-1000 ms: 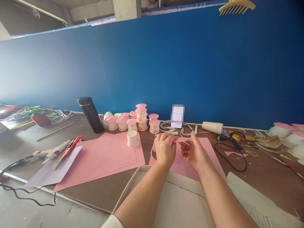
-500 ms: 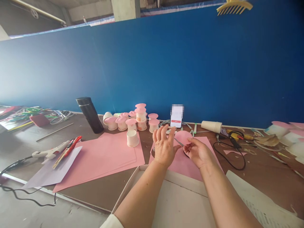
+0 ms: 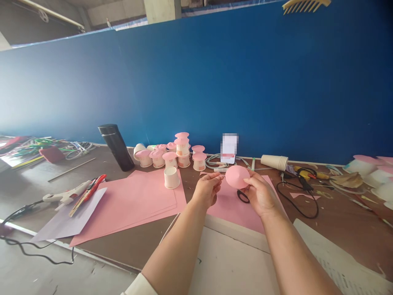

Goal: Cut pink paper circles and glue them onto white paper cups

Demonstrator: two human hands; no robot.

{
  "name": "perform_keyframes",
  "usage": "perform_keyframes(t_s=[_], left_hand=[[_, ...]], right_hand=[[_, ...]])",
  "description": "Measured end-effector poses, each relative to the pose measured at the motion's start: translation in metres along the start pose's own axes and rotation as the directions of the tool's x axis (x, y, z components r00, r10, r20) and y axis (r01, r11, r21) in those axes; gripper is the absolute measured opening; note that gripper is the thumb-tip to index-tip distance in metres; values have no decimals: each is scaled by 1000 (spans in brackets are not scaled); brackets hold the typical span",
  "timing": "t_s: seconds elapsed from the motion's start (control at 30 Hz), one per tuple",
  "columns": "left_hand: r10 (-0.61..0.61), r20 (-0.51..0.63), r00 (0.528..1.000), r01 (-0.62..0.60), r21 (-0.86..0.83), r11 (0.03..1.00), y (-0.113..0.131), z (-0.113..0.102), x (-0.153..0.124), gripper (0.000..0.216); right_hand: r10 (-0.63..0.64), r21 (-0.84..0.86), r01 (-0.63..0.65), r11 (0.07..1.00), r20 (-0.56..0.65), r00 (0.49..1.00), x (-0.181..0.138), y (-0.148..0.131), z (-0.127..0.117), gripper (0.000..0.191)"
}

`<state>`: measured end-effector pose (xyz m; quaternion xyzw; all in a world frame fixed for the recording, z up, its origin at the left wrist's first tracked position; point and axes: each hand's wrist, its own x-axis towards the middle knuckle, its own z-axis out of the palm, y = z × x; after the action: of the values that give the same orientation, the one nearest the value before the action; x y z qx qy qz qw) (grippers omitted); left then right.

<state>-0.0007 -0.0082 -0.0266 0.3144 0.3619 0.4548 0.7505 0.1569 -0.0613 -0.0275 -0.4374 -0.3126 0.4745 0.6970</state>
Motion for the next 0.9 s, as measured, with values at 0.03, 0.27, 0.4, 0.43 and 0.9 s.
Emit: perform_keyframes(t_s=[0.03, 0.27, 0.4, 0.43, 0.9], left_hand=[[-9, 19, 1000, 10, -35, 999, 0, 1, -1, 22], [-109, 156, 982, 112, -10, 994, -3, -1, -3, 45], [-84, 208, 975, 68, 82, 994, -6, -3, -2, 43], [-73, 218, 973, 51, 103, 993, -6, -3, -1, 43], [-46, 171, 984, 7, 225, 974, -6, -2, -4, 51]], right_hand=[[-2, -13, 2, 1000, 14, 1000, 0, 0, 0, 34], [-4, -61, 5, 998, 16, 1000, -3, -1, 3, 37], [29, -78, -28, 997, 16, 999, -4, 0, 4, 39], [35, -78, -34, 996, 15, 999, -4, 0, 4, 39], [75, -104, -66, 992, 87, 993, -10, -2, 13, 41]])
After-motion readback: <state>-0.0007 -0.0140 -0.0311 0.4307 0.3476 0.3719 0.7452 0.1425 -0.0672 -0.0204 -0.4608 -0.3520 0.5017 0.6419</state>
